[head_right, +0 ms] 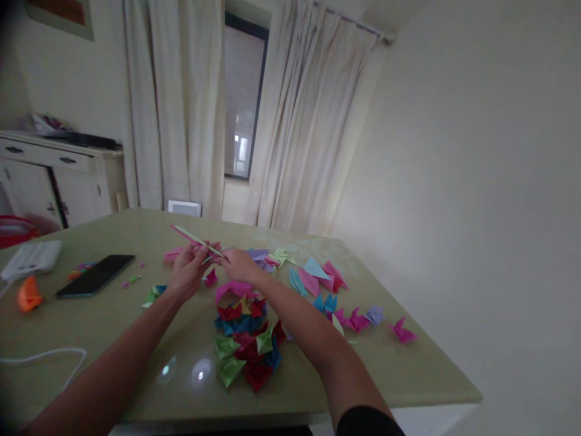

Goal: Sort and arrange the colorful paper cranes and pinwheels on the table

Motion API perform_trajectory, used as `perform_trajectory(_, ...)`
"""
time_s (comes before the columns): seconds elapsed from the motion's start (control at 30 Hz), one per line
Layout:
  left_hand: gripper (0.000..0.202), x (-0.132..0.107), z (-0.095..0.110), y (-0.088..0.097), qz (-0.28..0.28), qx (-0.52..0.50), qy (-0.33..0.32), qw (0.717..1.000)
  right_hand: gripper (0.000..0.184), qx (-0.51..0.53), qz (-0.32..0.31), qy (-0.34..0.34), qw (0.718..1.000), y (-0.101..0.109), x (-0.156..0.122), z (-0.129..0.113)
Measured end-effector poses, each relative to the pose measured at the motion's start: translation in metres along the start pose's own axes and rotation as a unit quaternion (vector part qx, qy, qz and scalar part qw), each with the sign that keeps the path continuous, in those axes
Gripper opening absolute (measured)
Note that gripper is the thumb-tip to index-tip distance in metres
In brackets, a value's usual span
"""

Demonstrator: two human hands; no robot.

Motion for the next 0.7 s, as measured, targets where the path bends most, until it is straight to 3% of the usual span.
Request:
perform_trajectory(0.3,0.058,-0.007,-0.011,-0.005,-0.021,-0.092,0.079,0.992,0.031,0.024,-0.081,0.003,0.996,0.008,-0.021,0.011)
perform_trajectory(0.57,0.050,0.001,-0.013,0.006,0.066,-0.072,0.055,0.994,0.030,0.029,-0.105,0.009,0.994,0.017,-0.033,0.022)
perform_trajectory(0.7,0.066,-0.001,-0.013,0.010,0.095,-0.058,0.034,0.993,0.030,0.020,-0.101,0.006,0.995,0.015,-0.034,0.022)
Point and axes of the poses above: each hand's wrist, its own x-axis towards the middle knuckle, its own y-axis out of the back of the hand, z = x × y, the point moved 1 cm from there along x, towards the middle knuckle, and after that the axes turned 2 degrees about y, right-handed, at the moved point
